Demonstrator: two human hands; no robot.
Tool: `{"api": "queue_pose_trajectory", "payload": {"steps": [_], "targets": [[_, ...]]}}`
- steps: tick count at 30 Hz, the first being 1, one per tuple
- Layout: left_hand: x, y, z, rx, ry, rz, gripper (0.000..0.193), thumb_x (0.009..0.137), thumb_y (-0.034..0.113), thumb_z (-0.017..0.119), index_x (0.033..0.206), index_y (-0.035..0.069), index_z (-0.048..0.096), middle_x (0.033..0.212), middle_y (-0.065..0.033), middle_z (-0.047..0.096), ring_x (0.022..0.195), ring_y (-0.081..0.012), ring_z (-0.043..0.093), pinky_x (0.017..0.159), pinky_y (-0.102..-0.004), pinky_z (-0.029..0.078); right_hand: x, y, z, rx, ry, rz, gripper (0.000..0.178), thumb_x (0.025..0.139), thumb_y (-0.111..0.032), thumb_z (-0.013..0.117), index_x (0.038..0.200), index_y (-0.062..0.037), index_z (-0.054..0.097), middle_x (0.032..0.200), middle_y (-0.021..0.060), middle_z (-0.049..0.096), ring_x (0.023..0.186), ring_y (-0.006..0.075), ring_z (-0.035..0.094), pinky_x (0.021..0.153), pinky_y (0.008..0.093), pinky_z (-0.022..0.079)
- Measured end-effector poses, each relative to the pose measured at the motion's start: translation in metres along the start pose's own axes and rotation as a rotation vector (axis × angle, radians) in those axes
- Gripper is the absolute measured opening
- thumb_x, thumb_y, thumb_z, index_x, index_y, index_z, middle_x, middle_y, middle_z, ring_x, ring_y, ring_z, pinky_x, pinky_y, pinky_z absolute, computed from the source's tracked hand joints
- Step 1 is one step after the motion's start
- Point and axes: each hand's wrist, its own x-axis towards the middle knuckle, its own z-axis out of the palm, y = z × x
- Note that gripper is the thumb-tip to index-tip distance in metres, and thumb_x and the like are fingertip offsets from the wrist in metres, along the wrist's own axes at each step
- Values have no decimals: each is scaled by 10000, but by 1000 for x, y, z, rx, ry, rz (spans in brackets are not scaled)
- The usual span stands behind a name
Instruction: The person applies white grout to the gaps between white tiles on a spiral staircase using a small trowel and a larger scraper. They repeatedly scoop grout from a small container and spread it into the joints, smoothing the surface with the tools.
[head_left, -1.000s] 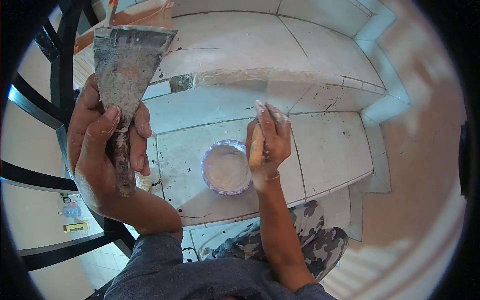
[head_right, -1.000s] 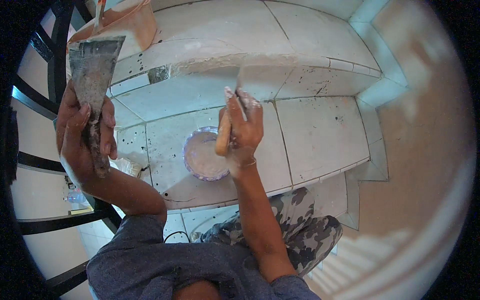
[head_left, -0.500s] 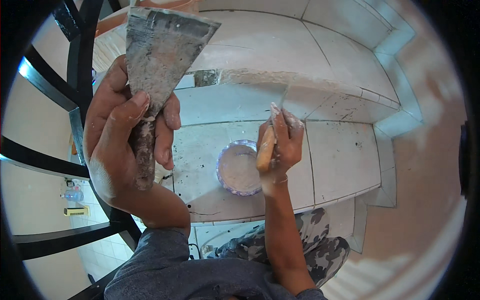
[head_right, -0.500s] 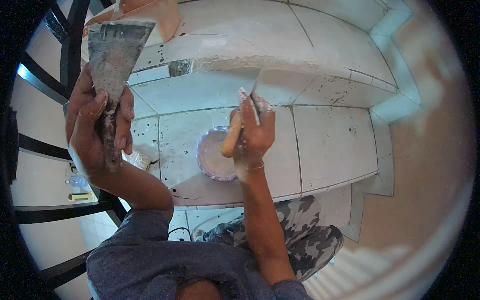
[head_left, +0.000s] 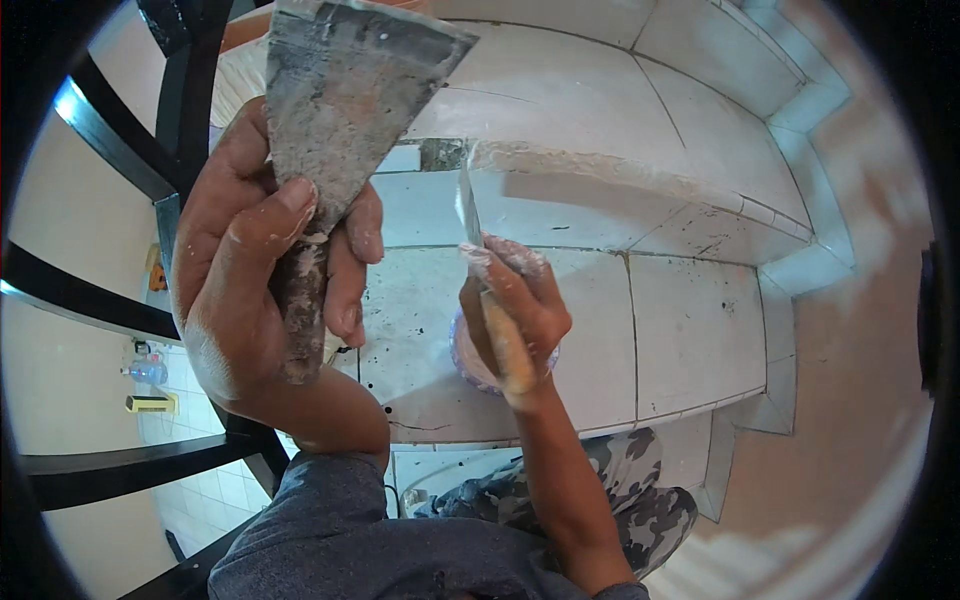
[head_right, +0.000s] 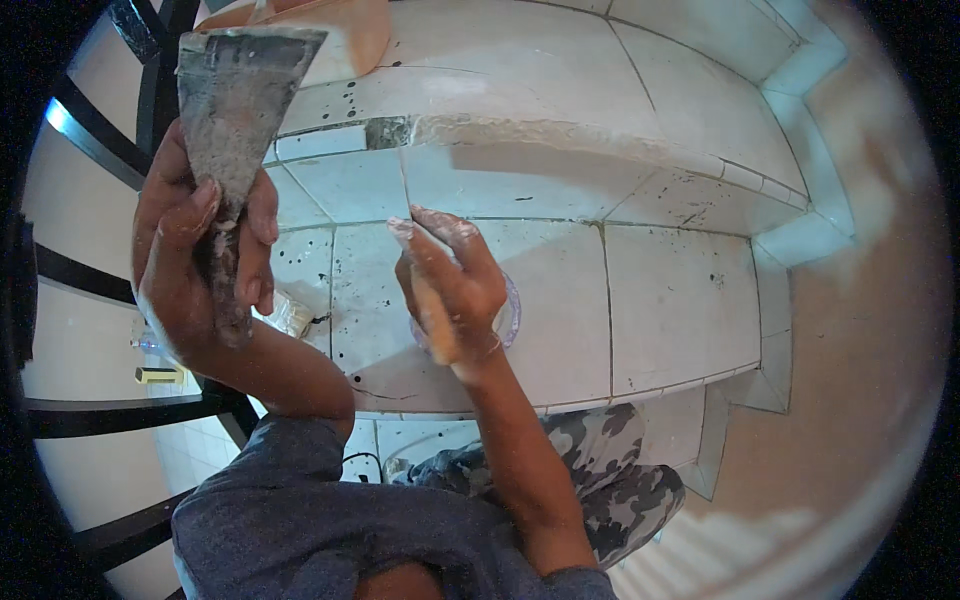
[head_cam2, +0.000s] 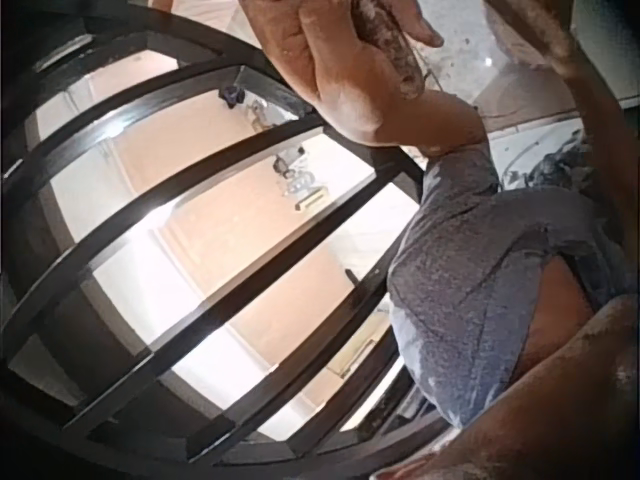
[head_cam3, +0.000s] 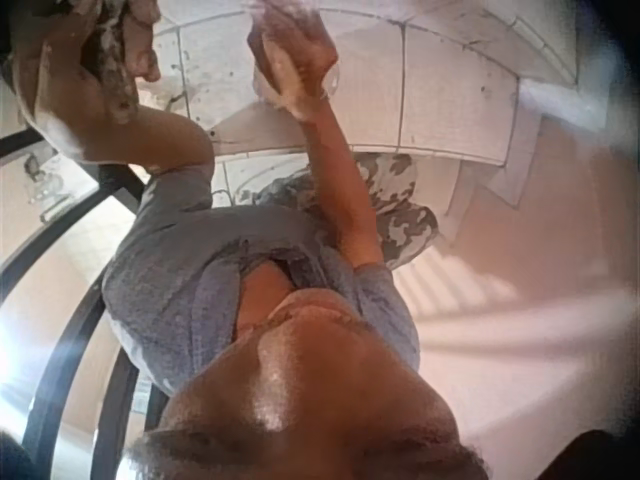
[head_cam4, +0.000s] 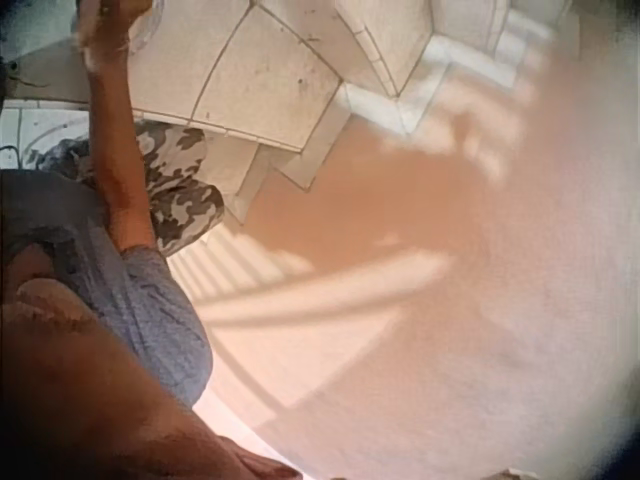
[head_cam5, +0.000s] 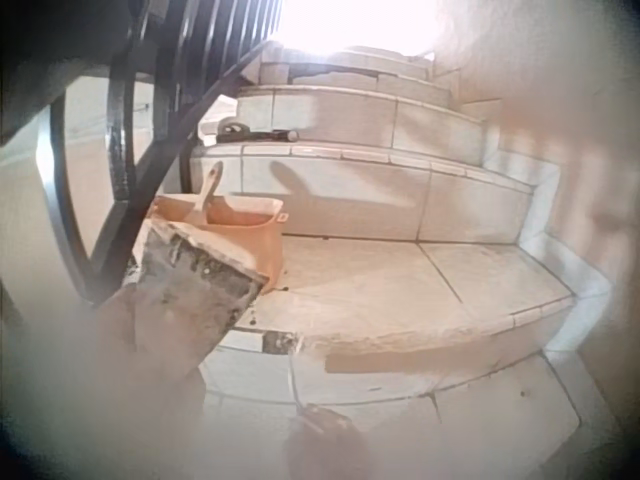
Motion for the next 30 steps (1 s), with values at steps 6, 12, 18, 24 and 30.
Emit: {"api": "queue_pose_trajectory", "payload": {"steps": [6, 12, 18, 24, 30], "targets": [[1, 0, -4, -35, -51, 7, 567, 946, 160, 452, 1355, -180, 256, 762, -221, 597, 387, -137, 565, 379, -246, 555, 10, 15, -8, 318, 108, 623, 224, 829, 27, 713, 1052, 52, 706, 1051, 139, 718, 957, 214, 678, 863, 327, 535], [2, -1, -3, -22, -56, 17, 543, 952, 155, 453, 1342, -172, 265, 760, -220, 592, 390, -142, 572, 371, -253, 556, 9, 36, -19, 311, 78, 609, 266, 861, -49, 730, 1110, 31, 684, 1017, 76, 694, 925, 122, 633, 856, 267, 499], [1, 5, -4, 3, -24, 20, 533, 960, 169, 453, 1330, -171, 274, 753, -222, 586, 382, -136, 562, 351, -249, 542, -6, 49, -40, 220, 166, 604, 257, 871, -44, 725, 1107, 42, 671, 1073, 92, 671, 979, 161, 634, 888, 299, 507], [4, -2, -6, -10, -71, 27, 500, 978, 179, 438, 1321, -155, 295, 772, -217, 594, 389, -121, 563, 359, -227, 541, -21, 65, -88, 288, 377, 607, 267, 897, 46, 656, 1159, 69, 607, 1125, 119, 639, 1007, 207, 634, 937, 358, 525], [4, 0, -8, 77, -85, 11, 502, 989, 190, 424, 1332, -157, 307, 790, -199, 611, 391, -91, 555, 364, -200, 529, -31, 30, -133, 179, 264, 698, 286, 879, 24, 698, 1153, 36, 618, 1112, 94, 649, 976, 178, 637, 877, 319, 523]]}}
